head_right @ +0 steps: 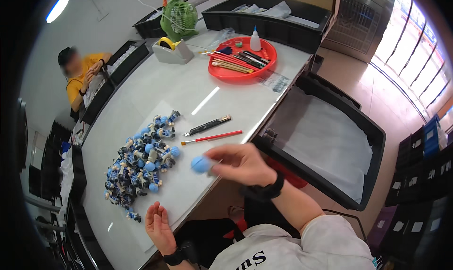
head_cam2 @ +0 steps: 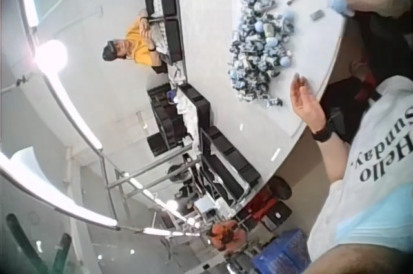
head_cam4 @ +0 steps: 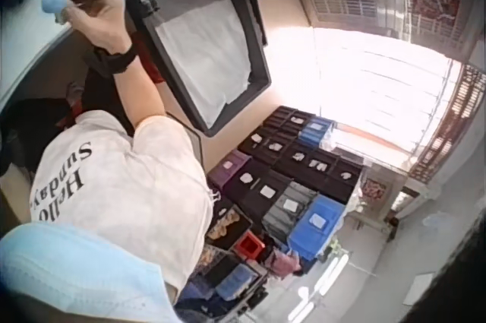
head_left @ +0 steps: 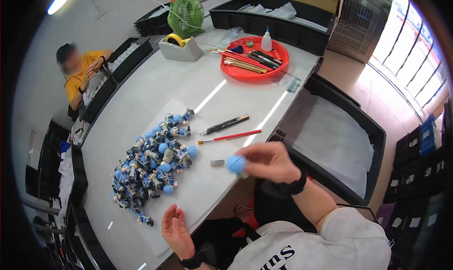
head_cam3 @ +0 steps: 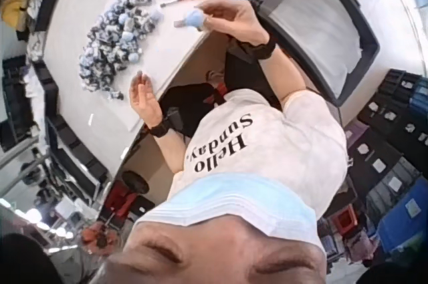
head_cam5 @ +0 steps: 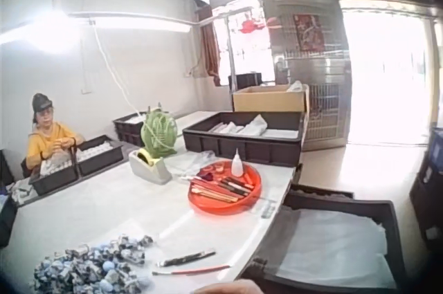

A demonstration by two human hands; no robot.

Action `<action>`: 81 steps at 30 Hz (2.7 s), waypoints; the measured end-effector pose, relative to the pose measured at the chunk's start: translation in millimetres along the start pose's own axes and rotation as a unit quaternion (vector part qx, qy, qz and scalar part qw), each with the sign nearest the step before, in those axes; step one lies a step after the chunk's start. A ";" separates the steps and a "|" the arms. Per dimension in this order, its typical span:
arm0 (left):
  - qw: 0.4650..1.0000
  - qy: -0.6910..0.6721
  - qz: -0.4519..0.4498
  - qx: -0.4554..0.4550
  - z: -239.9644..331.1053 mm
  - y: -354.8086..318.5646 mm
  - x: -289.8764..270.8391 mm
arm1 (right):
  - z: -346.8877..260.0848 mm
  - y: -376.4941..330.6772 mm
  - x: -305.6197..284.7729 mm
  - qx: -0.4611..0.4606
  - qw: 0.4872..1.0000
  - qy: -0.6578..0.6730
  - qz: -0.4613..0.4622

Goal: The person assembles small blue and white figurines at a workbench. They pick up individual figurines, use a red-handled tool to adjust or clean parts, and place the finished items into a black tray. The process is repeated for multiple units.

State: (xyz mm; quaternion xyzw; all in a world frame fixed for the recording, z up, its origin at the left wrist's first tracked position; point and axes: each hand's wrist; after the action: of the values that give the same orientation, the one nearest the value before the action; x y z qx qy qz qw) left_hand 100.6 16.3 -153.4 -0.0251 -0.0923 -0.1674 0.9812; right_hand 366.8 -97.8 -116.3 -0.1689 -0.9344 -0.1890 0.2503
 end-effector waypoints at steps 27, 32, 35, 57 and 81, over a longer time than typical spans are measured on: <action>0.998 0.042 0.041 -0.007 3.0 0.1 10.2 | 127.1 7.2 -357.4 0.183 0.504 -0.844 -0.029; 0.994 0.098 0.038 -0.005 11.0 -0.8 10.3 | 113.7 -11.8 -357.3 0.070 0.730 -0.662 0.154; 0.994 0.111 -0.015 0.016 29.5 -1.1 19.4 | 92.6 -23.0 -422.1 0.022 0.645 -0.761 0.066; 0.671 0.723 -0.126 0.105 79.0 60.9 -103.0 | 51.5 -8.7 45.0 0.082 0.982 -0.171 -0.021; 0.994 0.054 -0.091 -0.015 46.1 1.4 -19.7 | 114.5 11.7 112.1 0.052 0.972 -0.148 -0.173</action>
State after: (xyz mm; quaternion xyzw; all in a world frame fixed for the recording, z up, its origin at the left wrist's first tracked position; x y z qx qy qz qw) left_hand 74.8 27.7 -111.9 -0.0226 -0.0388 -0.2580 0.9651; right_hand 233.7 -12.7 -145.6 -0.0179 -0.9847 -0.1531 0.0815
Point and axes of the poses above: each hand's wrist, its own y-axis towards the middle knuckle, its own x-axis out of the palm, z = x × y, and after that the axes turned 11 degrees about y, right-handed
